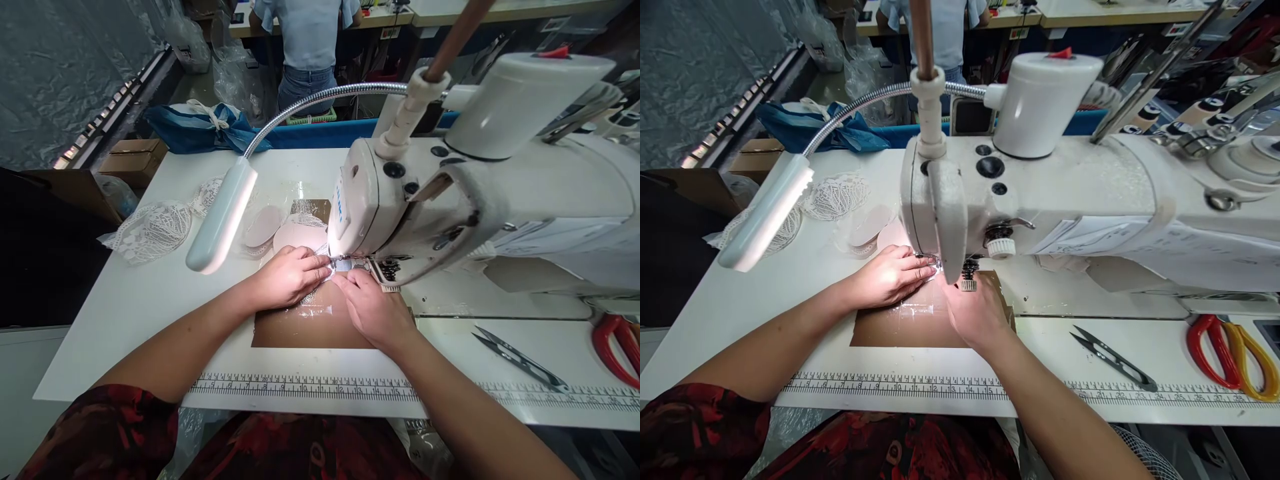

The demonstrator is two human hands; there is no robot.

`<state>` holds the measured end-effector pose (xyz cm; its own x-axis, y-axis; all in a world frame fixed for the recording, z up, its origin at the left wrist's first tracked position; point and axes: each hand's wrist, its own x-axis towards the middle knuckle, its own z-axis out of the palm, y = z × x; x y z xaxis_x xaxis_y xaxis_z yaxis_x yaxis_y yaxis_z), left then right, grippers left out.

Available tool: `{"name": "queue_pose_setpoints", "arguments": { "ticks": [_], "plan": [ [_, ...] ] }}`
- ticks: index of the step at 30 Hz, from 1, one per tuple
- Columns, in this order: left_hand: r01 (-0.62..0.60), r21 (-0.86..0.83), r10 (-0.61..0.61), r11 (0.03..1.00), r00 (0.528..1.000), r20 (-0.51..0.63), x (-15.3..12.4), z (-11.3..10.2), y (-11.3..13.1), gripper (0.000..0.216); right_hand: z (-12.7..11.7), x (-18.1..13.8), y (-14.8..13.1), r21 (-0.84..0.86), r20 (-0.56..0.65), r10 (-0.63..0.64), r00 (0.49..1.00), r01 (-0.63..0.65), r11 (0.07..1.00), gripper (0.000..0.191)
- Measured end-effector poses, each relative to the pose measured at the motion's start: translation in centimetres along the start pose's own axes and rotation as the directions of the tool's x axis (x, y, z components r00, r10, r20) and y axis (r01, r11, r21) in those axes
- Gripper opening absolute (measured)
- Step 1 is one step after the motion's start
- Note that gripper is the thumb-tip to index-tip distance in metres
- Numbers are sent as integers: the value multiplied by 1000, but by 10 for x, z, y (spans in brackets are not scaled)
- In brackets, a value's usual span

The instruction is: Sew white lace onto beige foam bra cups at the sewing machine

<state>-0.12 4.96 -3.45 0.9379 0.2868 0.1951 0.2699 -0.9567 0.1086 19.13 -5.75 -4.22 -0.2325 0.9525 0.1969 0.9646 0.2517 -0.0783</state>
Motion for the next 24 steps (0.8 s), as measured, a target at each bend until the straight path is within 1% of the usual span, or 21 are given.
{"name": "queue_pose_setpoints", "arguments": {
  "ticks": [3, 9, 13, 17, 19, 21, 23, 24],
  "plan": [
    [32, 14, -32, 999, 999, -6, 1, 0, -2, 35, 2, 0, 0, -11, 9, 42, 999, -42, 999, 44],
    [95, 44, -95, 994, 995, -9, 2, 1, -4, 36, 4, -3, 2, 67, 39, 67, 997, -70, 995, 43],
    [96, 51, -96, 994, 995, 0, 2, 1, -5, 37, 4, -2, 3, 99, 15, 61, 998, -62, 993, 40],
    [109, 70, -110, 992, 994, 9, 2, 1, -5, 38, 4, -2, 4, 128, -7, 45, 999, -44, 991, 43],
    [155, 109, -159, 982, 987, 37, 1, -4, -1, 44, 4, -2, 4, 141, -20, 41, 999, -38, 989, 45],
    [221, 137, -235, 966, 968, 90, 0, -13, 5, 55, 4, -3, 5, 149, -37, 47, 998, -41, 988, 45],
    [274, 116, -291, 955, 941, 172, -3, -26, 12, 64, 5, -3, 6, 161, -55, 47, 997, -37, 986, 41],
    [288, 79, -299, 954, 928, 221, -4, -33, 15, 65, 5, -3, 6, 170, -63, 42, 997, -31, 985, 38]
  ]
}}
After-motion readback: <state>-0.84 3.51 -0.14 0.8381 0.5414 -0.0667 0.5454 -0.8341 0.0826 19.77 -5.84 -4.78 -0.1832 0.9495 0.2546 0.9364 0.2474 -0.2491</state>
